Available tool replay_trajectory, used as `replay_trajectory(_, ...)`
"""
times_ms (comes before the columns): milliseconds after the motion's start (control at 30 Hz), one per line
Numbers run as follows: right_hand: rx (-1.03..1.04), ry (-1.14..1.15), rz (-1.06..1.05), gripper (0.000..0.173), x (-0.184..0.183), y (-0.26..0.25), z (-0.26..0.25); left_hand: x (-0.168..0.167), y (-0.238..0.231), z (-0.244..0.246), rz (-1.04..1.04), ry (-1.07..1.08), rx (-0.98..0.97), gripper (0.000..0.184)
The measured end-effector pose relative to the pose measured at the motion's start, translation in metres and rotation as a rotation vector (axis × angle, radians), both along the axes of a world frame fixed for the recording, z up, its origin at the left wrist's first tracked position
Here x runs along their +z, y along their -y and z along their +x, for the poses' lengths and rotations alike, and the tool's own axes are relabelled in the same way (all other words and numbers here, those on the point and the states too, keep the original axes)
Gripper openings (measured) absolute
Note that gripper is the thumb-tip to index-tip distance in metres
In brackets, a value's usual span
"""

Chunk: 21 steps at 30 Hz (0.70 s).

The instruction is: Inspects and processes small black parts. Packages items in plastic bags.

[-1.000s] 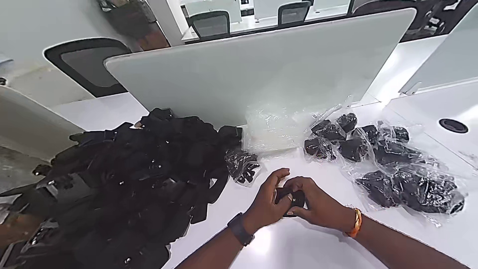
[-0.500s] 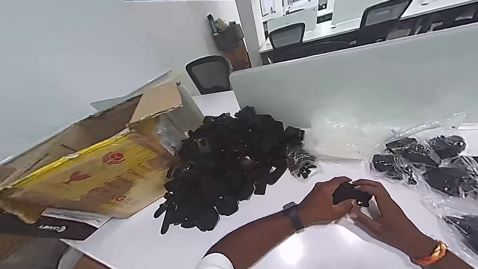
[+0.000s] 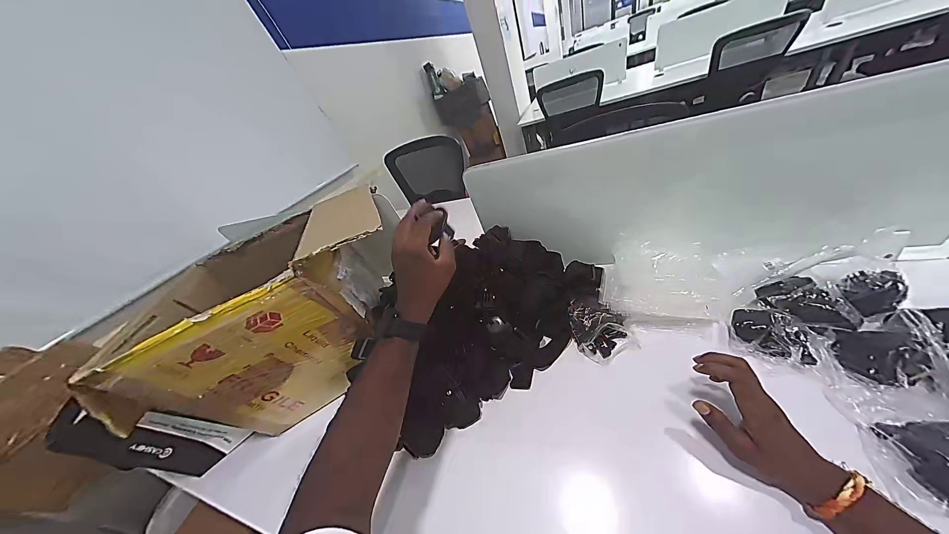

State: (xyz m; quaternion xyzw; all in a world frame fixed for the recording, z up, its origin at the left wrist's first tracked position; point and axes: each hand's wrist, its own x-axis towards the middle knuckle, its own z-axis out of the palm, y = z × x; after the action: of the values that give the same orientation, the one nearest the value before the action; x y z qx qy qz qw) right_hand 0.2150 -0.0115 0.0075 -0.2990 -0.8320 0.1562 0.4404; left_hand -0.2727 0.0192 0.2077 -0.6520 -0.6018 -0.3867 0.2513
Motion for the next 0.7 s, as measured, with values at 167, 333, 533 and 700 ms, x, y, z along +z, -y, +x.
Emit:
replay_trajectory(167,-0.017,0.026,-0.019,0.049,-0.001,0.001,0.001,-0.055,-0.014,-0.034,-0.591,-0.298,0.111,0.059)
replay_trajectory(333,-0.002,0.049,-0.023,0.048,0.0,0.001,0.001,-0.032,0.0,-0.004,-0.291,-0.249,0.09,0.062)
replay_trajectory(533,0.013,0.081,-0.08,0.052,0.002,0.001,0.003,-0.068,-0.028,-0.016,-0.533,-0.207,0.18,0.07)
replay_trajectory(700,-0.004,0.093,-0.044,0.046,0.007,0.002,0.005,-0.04,0.001,0.053,-0.256,-0.142,-0.024,0.07)
